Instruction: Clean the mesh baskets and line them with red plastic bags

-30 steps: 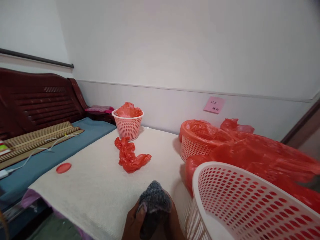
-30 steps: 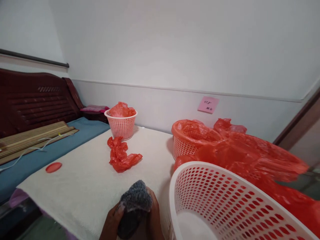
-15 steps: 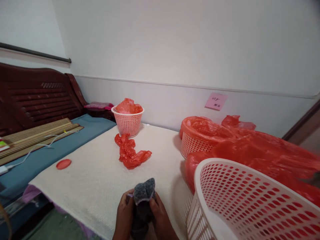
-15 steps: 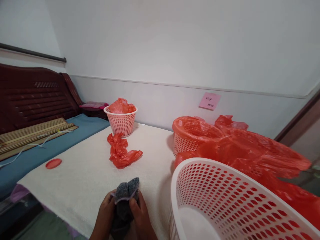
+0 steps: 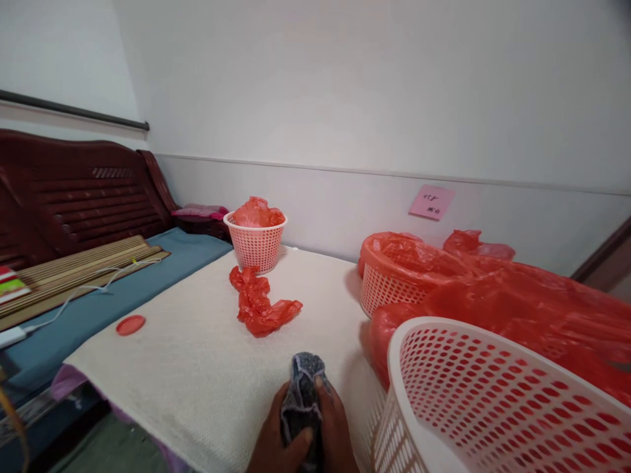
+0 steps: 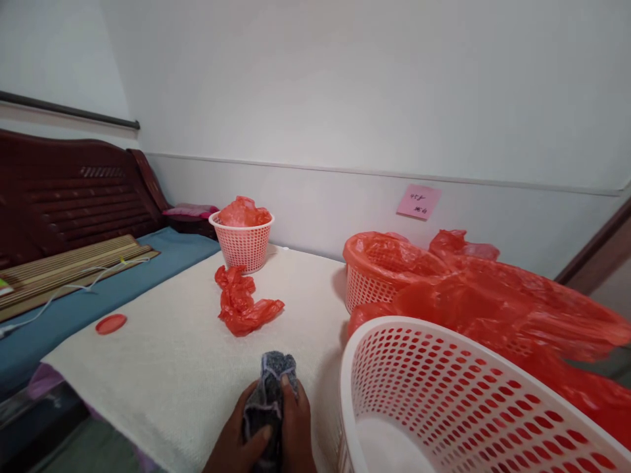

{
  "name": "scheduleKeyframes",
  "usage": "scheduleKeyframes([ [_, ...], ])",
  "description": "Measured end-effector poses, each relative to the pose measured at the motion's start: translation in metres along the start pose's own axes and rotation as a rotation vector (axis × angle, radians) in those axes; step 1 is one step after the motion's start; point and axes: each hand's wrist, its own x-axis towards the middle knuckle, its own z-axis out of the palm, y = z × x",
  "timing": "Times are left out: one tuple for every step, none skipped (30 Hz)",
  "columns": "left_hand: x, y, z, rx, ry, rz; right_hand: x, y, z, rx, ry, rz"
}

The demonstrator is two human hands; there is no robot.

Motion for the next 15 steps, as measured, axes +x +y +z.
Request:
scheduleKeyframes([
  [-0.001, 0.0, 0.001, 0.0, -0.046, 0.025, 0.002, 0.0, -0.002, 0.025, 0.015, 0.0],
  [-0.003, 0.0, 0.002, 0.001, -0.084, 0.037, 0.003, 0.0, -0.003, 0.044, 0.023, -0.004],
  [-0.004, 0.001, 0.002, 0.008, -0.104, 0.03, 0.002, 0.001, -0.004, 0.056, 0.026, -0.011],
  [-0.005, 0.002, 0.002, 0.024, -0.107, 0.008, 0.001, 0.001, -0.004, 0.06, 0.025, -0.016],
  [-0.006, 0.004, 0.002, 0.039, -0.082, -0.02, -0.002, 0.001, -0.004, 0.059, 0.024, -0.018],
  [-0.006, 0.005, 0.001, 0.053, -0.04, -0.054, -0.005, 0.0, -0.003, 0.057, 0.028, -0.019],
  [-0.006, 0.005, 0.0, 0.061, 0.001, -0.087, -0.008, -0.001, -0.002, 0.054, 0.036, -0.02],
  [-0.005, 0.005, -0.002, 0.062, 0.044, -0.12, -0.012, -0.002, 0.0, 0.054, 0.04, -0.018],
  [-0.004, 0.005, -0.003, 0.052, 0.086, -0.149, -0.014, -0.003, 0.002, 0.052, 0.046, -0.014],
  [-0.003, 0.005, -0.005, 0.031, 0.127, -0.165, -0.015, -0.003, 0.004, 0.046, 0.05, -0.007],
  [-0.001, 0.005, -0.007, 0.009, 0.163, -0.174, -0.014, -0.003, 0.005, 0.035, 0.047, 0.0],
  [0.001, 0.005, -0.009, -0.014, 0.198, -0.174, -0.012, -0.002, 0.006, 0.016, 0.037, 0.003],
  [0.002, 0.006, -0.011, -0.039, 0.237, -0.169, -0.009, 0.0, 0.006, -0.009, 0.021, -0.006],
  [0.003, 0.007, -0.013, -0.065, 0.273, -0.166, -0.005, 0.003, 0.006, -0.035, 0.009, -0.027],
  [0.004, 0.009, -0.015, -0.089, 0.295, -0.167, -0.001, 0.006, 0.005, -0.059, 0.0, -0.056],
])
